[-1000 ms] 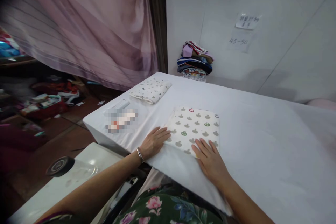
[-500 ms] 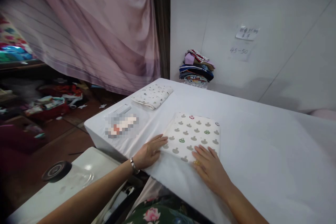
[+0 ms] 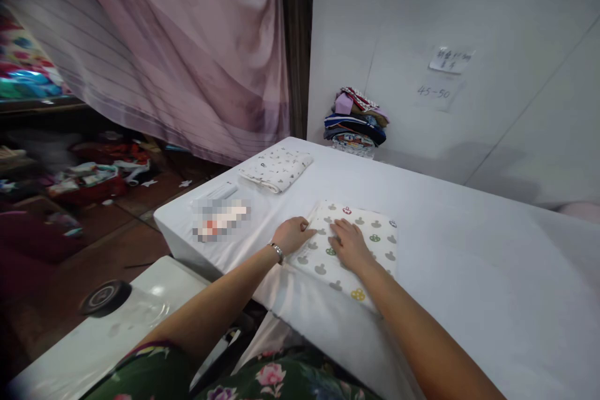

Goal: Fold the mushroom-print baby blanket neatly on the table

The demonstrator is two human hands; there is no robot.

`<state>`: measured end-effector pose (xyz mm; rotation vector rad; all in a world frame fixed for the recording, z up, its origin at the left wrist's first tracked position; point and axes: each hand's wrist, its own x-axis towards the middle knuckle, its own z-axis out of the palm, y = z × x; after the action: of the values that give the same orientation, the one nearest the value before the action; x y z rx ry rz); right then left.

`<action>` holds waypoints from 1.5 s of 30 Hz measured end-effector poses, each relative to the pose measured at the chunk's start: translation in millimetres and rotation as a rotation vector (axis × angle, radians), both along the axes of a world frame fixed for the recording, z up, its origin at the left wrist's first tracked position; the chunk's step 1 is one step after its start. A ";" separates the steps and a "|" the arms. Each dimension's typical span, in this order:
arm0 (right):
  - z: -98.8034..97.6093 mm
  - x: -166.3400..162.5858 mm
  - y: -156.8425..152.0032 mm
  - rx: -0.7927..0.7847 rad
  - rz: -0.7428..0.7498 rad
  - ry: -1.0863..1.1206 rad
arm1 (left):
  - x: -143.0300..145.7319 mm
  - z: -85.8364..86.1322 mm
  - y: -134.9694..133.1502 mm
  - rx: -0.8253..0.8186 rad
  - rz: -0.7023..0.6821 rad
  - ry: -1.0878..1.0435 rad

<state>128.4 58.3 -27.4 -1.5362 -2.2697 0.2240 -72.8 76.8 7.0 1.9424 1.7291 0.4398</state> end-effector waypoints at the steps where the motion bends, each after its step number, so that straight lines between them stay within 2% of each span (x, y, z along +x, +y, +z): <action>1: -3.2 1.5 -0.7 -0.004 -0.001 0.006 | 2.3 0.1 2.1 -0.030 0.009 0.002; 5: -6.7 5.4 -3.5 0.036 0.004 0.054 | 5.3 -1.7 6.2 -0.046 0.021 -0.023; 8: -2.3 5.2 -5.4 0.069 -0.011 0.056 | 0.8 -9.0 7.1 -0.045 0.090 -0.061; 12: 3.3 5.4 -8.9 0.001 -0.030 -0.013 | -6.5 -17.6 8.1 -0.087 0.110 -0.052; 15: 4.5 5.0 -9.5 -0.037 -0.030 -0.023 | -4.1 -12.7 13.1 -0.081 0.062 -0.021; 21: 5.4 1.8 -7.9 -0.040 -0.042 -0.027 | 18.4 0.1 31.2 -0.048 0.012 0.079; 26: 6.8 14.1 -7.7 0.009 -0.041 -0.074 | 15.8 -15.9 34.5 -0.018 0.096 -0.057; 29: 4.9 21.7 -9.2 -0.004 -0.038 -0.124 | 7.7 -23.2 38.1 -0.066 0.087 -0.073; 33: 4.8 21.0 -10.7 -0.051 -0.050 -0.148 | 9.9 -15.4 52.5 -0.105 -0.001 -0.007; 37: 9.5 20.0 -4.1 -0.007 -0.058 -0.166 | 27.2 -8.0 63.7 -0.035 0.006 0.096; 40: 9.1 26.9 5.6 0.058 -0.138 -0.215 | 37.6 -13.1 63.3 0.004 0.032 0.135; 45: 3.1 37.7 14.5 -0.053 -0.245 -0.285 | 39.2 -16.1 59.9 0.007 0.024 0.155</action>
<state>166.1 72.8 -24.2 -1.9632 -2.2654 -0.0042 -33.6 136.7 -9.2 2.0088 1.8503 0.3112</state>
